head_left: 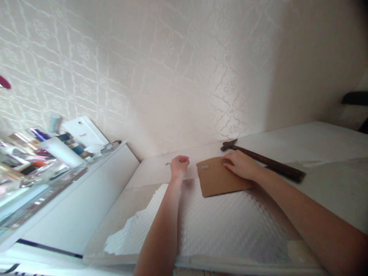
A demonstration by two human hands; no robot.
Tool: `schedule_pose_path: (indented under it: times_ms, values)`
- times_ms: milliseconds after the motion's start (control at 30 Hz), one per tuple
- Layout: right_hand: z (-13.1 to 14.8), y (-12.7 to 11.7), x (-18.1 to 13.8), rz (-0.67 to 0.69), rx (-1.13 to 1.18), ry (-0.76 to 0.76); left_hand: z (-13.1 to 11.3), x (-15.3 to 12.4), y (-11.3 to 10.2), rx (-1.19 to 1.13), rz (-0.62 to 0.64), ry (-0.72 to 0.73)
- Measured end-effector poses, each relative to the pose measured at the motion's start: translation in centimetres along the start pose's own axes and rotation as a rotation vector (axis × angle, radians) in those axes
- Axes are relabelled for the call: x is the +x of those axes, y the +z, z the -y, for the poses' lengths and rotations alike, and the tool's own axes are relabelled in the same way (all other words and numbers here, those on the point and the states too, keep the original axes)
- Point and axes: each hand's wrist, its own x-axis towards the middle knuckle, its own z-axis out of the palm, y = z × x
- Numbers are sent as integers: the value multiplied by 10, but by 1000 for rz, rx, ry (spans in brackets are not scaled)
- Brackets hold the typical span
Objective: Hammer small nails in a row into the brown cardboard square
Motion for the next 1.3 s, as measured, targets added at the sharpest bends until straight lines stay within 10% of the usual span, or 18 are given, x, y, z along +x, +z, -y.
schedule_pose_path:
  times_ms: [833, 1300]
  values:
    - [1, -3, 0, 2, -3, -21, -3, -6, 4, -105, 94, 21]
    - [2, -2, 1, 18, -25, -32, -37, -45, 35, -19, 261, 379]
